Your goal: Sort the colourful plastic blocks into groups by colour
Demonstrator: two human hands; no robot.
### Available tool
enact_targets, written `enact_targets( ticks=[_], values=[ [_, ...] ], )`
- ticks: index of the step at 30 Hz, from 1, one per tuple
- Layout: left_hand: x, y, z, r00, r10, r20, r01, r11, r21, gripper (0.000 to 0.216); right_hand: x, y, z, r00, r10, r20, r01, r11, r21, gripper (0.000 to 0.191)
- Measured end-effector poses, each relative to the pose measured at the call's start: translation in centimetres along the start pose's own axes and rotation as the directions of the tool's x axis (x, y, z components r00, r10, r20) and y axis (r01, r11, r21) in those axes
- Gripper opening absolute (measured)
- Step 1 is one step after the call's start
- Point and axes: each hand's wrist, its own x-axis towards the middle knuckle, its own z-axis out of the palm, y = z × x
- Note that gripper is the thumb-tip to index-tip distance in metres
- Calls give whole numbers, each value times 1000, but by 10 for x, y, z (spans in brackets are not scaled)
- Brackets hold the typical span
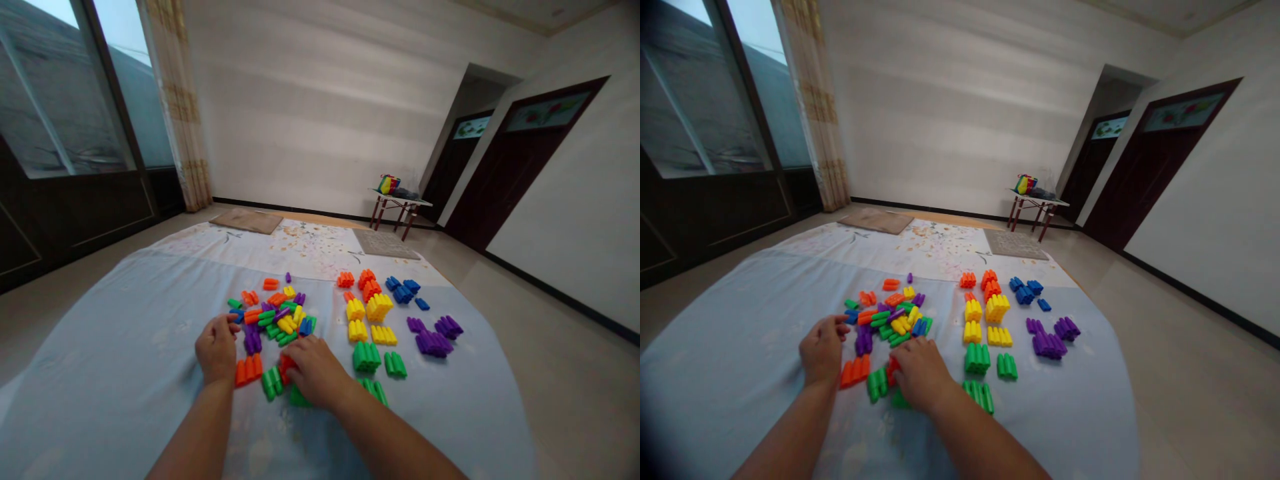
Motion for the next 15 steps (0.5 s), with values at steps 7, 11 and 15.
enact_targets(
  ticks=[7, 11, 15],
  values=[
    [1, -2, 0, 1000, 3, 9, -3, 1000, -12, 34, -5, 5, -6, 996, -75, 48, 69, 991, 114, 29],
    [-1, 1, 0, 1000, 2, 18, -1, 1000, -13, 32, 10, 7, -11, 998, 21, -61, -12, 990, 141, 20],
    [-3, 5, -1, 1000, -9, 19, 9, 1000, -20, 33, 38, 8, -17, 978, 95, -185, -85, 994, 62, 27]
  ],
)
